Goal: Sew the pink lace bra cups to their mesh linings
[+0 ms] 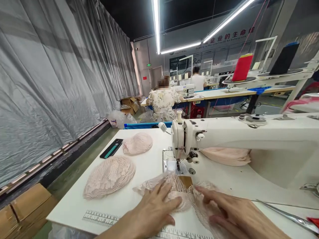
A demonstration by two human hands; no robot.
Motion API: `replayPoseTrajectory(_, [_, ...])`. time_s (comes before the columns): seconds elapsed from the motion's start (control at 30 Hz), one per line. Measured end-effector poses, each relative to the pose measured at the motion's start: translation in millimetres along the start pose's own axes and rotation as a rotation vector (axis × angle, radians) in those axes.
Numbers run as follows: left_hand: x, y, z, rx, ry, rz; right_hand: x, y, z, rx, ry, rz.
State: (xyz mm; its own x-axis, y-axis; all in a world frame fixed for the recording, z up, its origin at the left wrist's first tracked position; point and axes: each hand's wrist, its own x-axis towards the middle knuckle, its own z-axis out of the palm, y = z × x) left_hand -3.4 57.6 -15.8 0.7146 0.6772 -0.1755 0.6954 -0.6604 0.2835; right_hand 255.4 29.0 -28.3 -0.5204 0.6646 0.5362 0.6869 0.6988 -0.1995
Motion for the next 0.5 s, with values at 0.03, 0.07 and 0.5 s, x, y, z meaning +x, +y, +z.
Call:
replayPoseTrajectory(0.03, [1, 0, 4.6, 0.029, -0.019, -0.009, -6, 5, 6, 0.000, -0.002, 0.028])
replayPoseTrajectory(0.07, [1, -1, 6.9, 0.049, -0.017, -0.008, -12, 10, 11, 0.003, -0.026, 0.059])
replayPoseTrajectory(0.5, [22, -10, -1.7, 0.220, 0.223, 0.134, 6, 14, 33, 0.050, -0.136, 0.030])
